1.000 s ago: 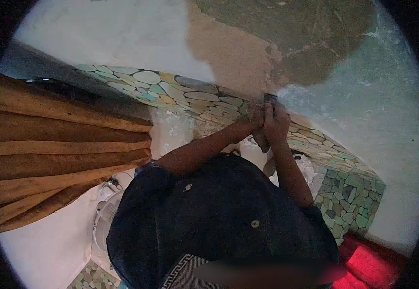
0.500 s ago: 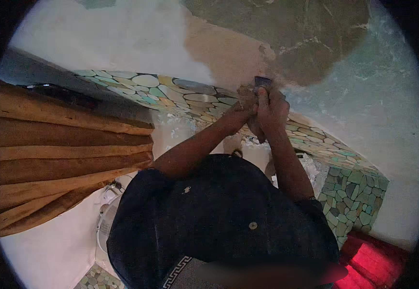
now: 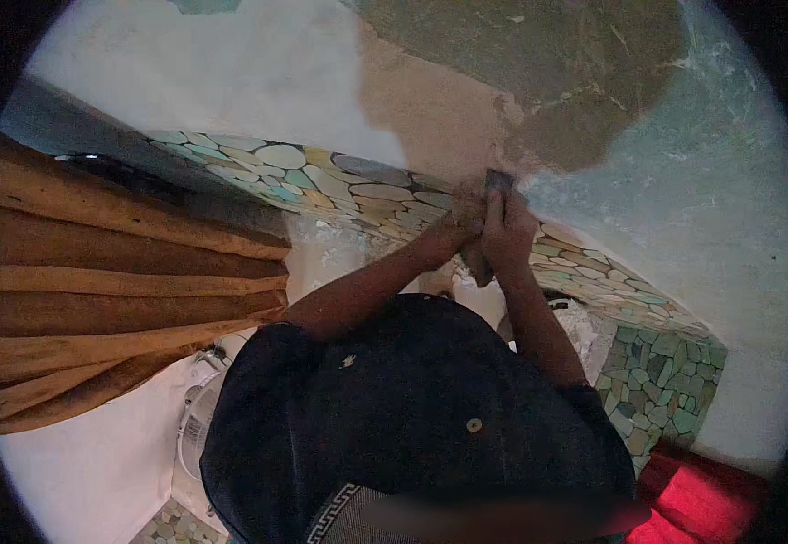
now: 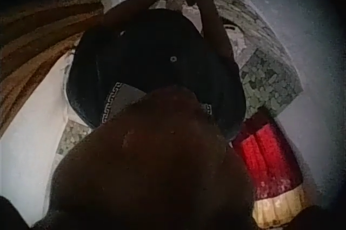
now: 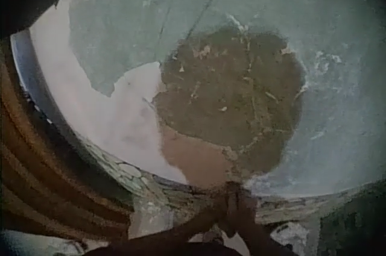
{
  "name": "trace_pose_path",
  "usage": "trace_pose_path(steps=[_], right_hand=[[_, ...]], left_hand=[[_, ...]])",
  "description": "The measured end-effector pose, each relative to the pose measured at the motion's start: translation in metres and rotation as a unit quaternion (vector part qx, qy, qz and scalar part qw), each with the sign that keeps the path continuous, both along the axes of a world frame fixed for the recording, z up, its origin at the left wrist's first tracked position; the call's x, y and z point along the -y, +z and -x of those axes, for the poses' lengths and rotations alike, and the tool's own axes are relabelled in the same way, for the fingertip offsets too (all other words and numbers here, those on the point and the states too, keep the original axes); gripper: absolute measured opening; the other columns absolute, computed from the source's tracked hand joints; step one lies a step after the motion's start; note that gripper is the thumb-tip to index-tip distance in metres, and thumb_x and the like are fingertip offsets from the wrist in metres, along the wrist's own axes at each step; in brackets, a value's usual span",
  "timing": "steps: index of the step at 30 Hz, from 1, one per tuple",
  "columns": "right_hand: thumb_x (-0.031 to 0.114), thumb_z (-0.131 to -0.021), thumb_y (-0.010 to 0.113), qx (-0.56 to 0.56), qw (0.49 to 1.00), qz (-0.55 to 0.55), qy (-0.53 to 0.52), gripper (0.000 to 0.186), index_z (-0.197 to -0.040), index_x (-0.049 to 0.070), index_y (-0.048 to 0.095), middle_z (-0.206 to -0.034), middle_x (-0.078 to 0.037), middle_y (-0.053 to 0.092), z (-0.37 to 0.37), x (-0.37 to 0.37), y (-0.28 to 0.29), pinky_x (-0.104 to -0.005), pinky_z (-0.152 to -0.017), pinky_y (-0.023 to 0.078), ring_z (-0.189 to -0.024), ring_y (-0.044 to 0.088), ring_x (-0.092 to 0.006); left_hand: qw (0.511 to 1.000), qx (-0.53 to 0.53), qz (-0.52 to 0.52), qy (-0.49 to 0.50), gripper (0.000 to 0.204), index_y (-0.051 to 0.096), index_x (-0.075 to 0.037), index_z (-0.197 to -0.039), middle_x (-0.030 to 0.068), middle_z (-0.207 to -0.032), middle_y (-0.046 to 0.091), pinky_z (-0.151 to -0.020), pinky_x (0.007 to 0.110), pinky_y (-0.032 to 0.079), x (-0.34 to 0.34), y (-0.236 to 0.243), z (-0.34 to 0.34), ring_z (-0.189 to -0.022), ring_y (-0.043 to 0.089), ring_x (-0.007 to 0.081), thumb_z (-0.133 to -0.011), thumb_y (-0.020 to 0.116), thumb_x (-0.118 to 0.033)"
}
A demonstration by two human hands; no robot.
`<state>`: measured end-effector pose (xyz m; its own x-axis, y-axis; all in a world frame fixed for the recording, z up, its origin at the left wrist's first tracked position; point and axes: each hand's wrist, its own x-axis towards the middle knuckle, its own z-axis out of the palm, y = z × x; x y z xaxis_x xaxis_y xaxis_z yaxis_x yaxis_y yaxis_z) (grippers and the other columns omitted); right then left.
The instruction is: The person is using a putty knife to scrape and patch a damaged area of a wall.
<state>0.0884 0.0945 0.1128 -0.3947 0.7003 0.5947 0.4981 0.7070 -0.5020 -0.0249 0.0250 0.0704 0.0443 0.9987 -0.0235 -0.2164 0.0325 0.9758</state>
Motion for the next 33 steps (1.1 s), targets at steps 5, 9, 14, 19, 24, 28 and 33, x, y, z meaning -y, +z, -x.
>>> trace_pose_path(steps=[5, 9, 14, 19, 24, 28, 33], right_hand=[[0.019, -0.089, 0.052, -0.061, 0.994, 0.091, 0.007, 0.022, -0.079, 0.001, 0.058, -0.065, -0.019, 0.054, -0.003, 0.007, 0.002, -0.0457, -0.054, 0.041, -0.061, 0.055, -0.0384], [0.019, -0.090, 0.051, -0.047, 0.998, 0.036, 0.016, 0.022, -0.079, 0.001, 0.058, -0.060, -0.018, 0.052, -0.002, 0.001, 0.001, -0.0440, -0.050, 0.040, -0.055, 0.054, -0.0365], [0.019, -0.090, 0.052, -0.050, 0.992, 0.114, -0.001, 0.020, -0.081, 0.002, 0.059, -0.063, -0.018, 0.055, -0.007, 0.003, -0.008, -0.0444, -0.052, 0.042, -0.057, 0.055, -0.0355], [0.016, -0.089, 0.054, -0.005, 0.995, 0.099, 0.005, 0.018, -0.085, 0.000, 0.059, -0.075, -0.019, 0.060, 0.003, 0.003, 0.021, -0.0415, -0.058, 0.045, -0.065, 0.059, -0.0349], [0.018, -0.088, 0.054, -0.059, 0.994, 0.090, 0.004, 0.020, -0.085, -0.001, 0.059, -0.077, -0.021, 0.060, -0.004, 0.003, -0.007, -0.0453, -0.059, 0.044, -0.068, 0.058, -0.0375], [0.017, -0.087, 0.054, -0.012, 0.996, 0.093, -0.009, 0.018, -0.087, -0.001, 0.059, -0.077, -0.021, 0.058, 0.016, 0.000, 0.035, -0.0475, -0.061, 0.043, -0.069, 0.056, -0.0397], [0.024, -0.090, 0.052, -0.035, 0.997, 0.071, -0.006, 0.026, -0.091, 0.000, 0.062, -0.080, -0.020, 0.062, 0.003, 0.003, 0.003, -0.0415, -0.063, 0.047, -0.073, 0.062, -0.0366]], left_hand=[[0.996, 0.050, 0.069, -0.015, 0.048, 0.041, -0.001, -0.129, 0.0166, -0.120, 0.053, -0.091, 0.036, 0.041, 0.001, 0.003, -0.003, -0.104, 0.052, 0.0262, -0.094, 0.047, -0.032], [0.998, 0.035, 0.054, -0.011, 0.045, 0.044, -0.001, -0.127, 0.0159, -0.118, 0.054, -0.091, 0.036, 0.042, 0.004, 0.011, -0.001, -0.104, 0.052, 0.0256, -0.093, 0.048, -0.030], [0.991, 0.037, 0.126, -0.002, 0.055, 0.046, -0.002, -0.124, 0.0127, -0.117, 0.053, -0.087, 0.038, 0.044, -0.005, -0.053, -0.014, -0.104, 0.052, 0.0232, -0.089, 0.055, -0.043], [0.996, 0.017, 0.082, -0.025, 0.061, 0.043, 0.000, -0.128, 0.0157, -0.120, 0.051, -0.090, 0.039, 0.042, -0.006, 0.005, 0.003, -0.106, 0.051, 0.0245, -0.090, 0.051, -0.047], [0.999, -0.037, -0.004, 0.022, 0.059, 0.043, 0.000, -0.129, 0.0153, -0.123, 0.050, -0.091, 0.038, 0.042, 0.000, -0.031, -0.010, -0.108, 0.051, 0.0238, -0.091, 0.051, -0.044], [0.991, -0.131, -0.008, 0.020, 0.055, 0.043, -0.001, -0.129, 0.0138, -0.122, 0.052, -0.090, 0.037, 0.043, 0.001, -0.003, 0.010, -0.107, 0.051, 0.0229, -0.091, 0.054, -0.039], [0.998, 0.008, 0.015, 0.054, 0.050, 0.047, -0.001, -0.125, 0.0132, -0.116, 0.055, -0.086, 0.036, 0.045, 0.004, 0.005, -0.004, -0.102, 0.054, 0.0220, -0.091, 0.054, -0.037]])
